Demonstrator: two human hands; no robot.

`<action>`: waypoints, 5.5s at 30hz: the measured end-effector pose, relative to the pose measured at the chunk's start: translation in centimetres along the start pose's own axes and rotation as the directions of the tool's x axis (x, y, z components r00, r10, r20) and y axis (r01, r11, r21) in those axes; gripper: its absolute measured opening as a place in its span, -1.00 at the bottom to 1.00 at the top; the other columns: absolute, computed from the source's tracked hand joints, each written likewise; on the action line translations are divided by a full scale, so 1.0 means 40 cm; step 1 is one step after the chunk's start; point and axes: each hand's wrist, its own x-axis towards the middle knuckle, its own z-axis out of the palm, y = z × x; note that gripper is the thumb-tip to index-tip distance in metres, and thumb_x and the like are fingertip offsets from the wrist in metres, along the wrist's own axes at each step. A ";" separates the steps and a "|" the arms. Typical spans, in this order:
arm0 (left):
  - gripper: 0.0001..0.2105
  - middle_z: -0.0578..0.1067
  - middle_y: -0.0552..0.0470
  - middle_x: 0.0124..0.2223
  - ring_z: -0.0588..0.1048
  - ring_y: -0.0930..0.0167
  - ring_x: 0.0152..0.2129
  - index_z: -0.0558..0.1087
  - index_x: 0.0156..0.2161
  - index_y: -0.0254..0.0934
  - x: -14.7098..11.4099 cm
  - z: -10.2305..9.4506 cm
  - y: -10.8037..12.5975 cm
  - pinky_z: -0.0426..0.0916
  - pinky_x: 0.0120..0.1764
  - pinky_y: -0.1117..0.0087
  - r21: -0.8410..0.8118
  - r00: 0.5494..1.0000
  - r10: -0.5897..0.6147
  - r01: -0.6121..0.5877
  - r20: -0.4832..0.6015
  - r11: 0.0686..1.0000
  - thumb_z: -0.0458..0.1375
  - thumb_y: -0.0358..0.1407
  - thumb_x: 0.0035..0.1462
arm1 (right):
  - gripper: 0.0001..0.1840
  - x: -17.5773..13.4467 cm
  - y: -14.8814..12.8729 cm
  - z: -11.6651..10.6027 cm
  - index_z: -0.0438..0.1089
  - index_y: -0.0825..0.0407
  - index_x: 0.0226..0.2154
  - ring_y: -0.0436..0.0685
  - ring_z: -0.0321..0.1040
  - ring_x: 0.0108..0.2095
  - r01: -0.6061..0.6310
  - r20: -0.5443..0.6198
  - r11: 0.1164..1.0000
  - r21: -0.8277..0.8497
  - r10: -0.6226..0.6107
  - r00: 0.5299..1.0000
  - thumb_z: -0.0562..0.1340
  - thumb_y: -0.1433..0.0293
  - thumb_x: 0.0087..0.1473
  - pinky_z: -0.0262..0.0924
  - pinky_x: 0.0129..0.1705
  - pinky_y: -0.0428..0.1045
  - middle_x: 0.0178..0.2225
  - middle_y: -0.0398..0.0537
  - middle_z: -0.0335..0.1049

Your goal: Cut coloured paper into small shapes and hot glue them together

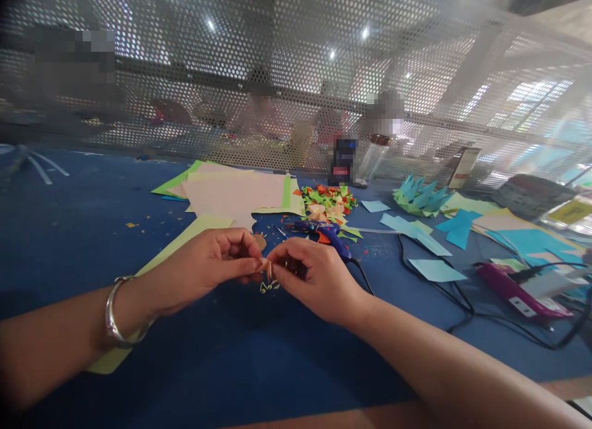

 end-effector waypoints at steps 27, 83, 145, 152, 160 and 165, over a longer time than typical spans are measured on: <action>-0.92 0.62 -0.03 -0.31 0.55 0.46 -0.39 0.49 -0.36 -0.32 0.016 -0.059 0.003 0.39 -0.30 0.46 -0.076 0.903 -0.214 0.259 0.373 0.963 0.31 -0.39 0.09 | -0.76 -0.026 -0.018 0.007 0.46 0.01 -0.10 -0.07 0.38 -0.37 0.195 0.128 0.981 0.003 -0.194 0.973 0.22 0.55 0.19 0.28 -0.32 -0.15 -0.22 -0.12 0.49; -0.90 0.55 -0.01 -0.19 0.53 0.37 -0.30 0.56 -0.22 -0.19 -0.044 0.011 0.039 0.44 -0.20 0.38 0.601 0.906 0.421 -0.315 -0.041 0.735 0.18 -0.35 0.20 | -0.85 -0.012 0.002 -0.012 0.49 -0.01 -0.22 -0.04 0.36 -0.45 0.052 -0.116 0.995 -0.081 -0.061 0.991 0.26 0.49 0.14 0.26 -0.41 -0.14 -0.37 -0.16 0.49; -0.91 0.57 0.03 -0.11 0.55 0.38 -0.12 0.48 -0.17 -0.21 -0.046 0.014 0.015 0.47 -0.06 0.32 0.835 0.767 0.636 -0.406 0.089 0.372 0.17 -0.42 0.24 | -0.84 -0.010 0.005 -0.002 0.50 0.05 -0.21 -0.06 0.34 -0.44 0.068 -0.138 0.996 -0.065 -0.077 0.987 0.29 0.53 0.11 0.24 -0.38 -0.16 -0.37 -0.16 0.48; -0.92 0.56 0.01 -0.09 0.54 0.35 -0.11 0.47 -0.17 -0.21 -0.050 0.017 0.019 0.46 -0.08 0.29 0.828 0.796 0.599 -0.390 0.083 0.403 0.16 -0.40 0.26 | -0.82 -0.004 0.001 -0.005 0.49 0.03 -0.21 -0.03 0.36 -0.43 0.062 -0.140 0.995 -0.078 -0.072 0.988 0.29 0.53 0.10 0.26 -0.39 -0.14 -0.36 -0.14 0.49; -0.92 0.56 0.02 -0.10 0.53 0.37 -0.11 0.47 -0.17 -0.20 -0.049 0.018 0.020 0.44 -0.08 0.31 0.828 0.805 0.588 -0.382 0.080 0.411 0.15 -0.39 0.27 | -0.84 -0.007 0.001 -0.004 0.49 0.03 -0.21 -0.04 0.36 -0.44 0.071 -0.128 0.994 -0.081 -0.081 0.988 0.28 0.52 0.12 0.25 -0.39 -0.15 -0.38 -0.15 0.48; -0.91 0.55 0.03 -0.09 0.53 0.39 -0.12 0.47 -0.16 -0.21 -0.049 0.018 0.018 0.44 -0.10 0.33 0.823 0.805 0.588 -0.386 0.080 0.416 0.15 -0.40 0.27 | -0.83 -0.004 0.003 -0.003 0.50 0.03 -0.20 -0.04 0.36 -0.43 0.075 -0.132 0.994 -0.084 -0.085 0.988 0.29 0.52 0.12 0.26 -0.38 -0.15 -0.37 -0.14 0.49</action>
